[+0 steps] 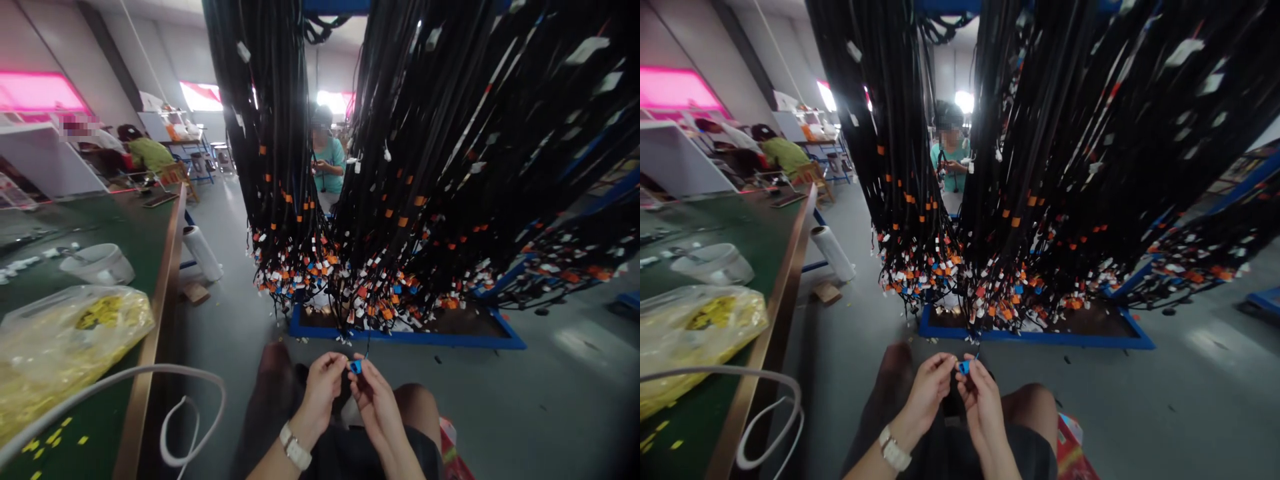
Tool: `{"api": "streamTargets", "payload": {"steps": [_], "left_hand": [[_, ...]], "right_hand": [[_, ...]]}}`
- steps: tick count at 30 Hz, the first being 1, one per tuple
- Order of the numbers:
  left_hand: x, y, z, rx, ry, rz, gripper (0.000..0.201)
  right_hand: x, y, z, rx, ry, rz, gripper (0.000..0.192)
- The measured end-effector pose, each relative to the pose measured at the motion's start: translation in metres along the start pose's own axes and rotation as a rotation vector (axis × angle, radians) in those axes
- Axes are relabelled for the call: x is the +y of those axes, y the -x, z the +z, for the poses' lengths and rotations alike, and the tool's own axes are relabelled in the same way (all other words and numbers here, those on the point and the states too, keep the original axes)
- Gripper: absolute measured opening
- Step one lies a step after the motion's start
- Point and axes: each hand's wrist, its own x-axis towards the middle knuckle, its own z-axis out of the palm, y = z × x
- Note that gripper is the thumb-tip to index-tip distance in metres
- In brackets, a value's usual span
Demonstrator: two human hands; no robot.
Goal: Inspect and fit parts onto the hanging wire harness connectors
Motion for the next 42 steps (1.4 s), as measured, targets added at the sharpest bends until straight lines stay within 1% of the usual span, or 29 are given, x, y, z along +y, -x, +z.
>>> {"api": "streamTargets", "payload": {"steps": [2,5,12,14,18,20,23,27,34,42], "left_hand": [[0.005,0.001,0.001,-0.012,0.008,0.018,0.038],[0.008,0.003,0.005,-0.018,-0.042,0.048,0.038],[0.009,0.008,0.013,0.028,-0.118,0.084,0.033],[0.009,0.008,0.013,0.036,-0.17,0.136,0.027],[0.01,0.008,0.011,0.03,-0.302,0.281,0.017],[0.011,0.008,0.011,0.036,-0.353,0.314,0.015],[0.014,0.009,0.011,0.034,-0.371,0.318,0.015],[0.017,0.011,0.014,0.011,-0.316,0.296,0.015],[0.018,0.012,0.017,0.025,-0.209,0.255,0.016],[0.016,0.01,0.014,0.005,-0.229,0.278,0.017]], "right_hand": [[-0.001,0.0,0.002,-0.005,-0.021,0.009,0.034],[-0.002,0.0,0.005,-0.007,-0.035,-0.003,0.034],[-0.003,0.004,0.013,-0.04,-0.137,0.016,0.033],[-0.003,0.005,0.014,-0.041,-0.151,0.017,0.032],[-0.002,0.007,0.016,-0.034,-0.151,0.017,0.031],[-0.003,0.008,0.017,-0.034,-0.149,0.014,0.031],[-0.004,0.009,0.018,-0.05,-0.139,0.013,0.032],[-0.007,0.01,0.021,-0.062,-0.16,0.026,0.03],[-0.008,0.012,0.026,-0.099,-0.207,0.051,0.029],[-0.009,0.013,0.028,-0.119,-0.16,0.039,0.03]]}}
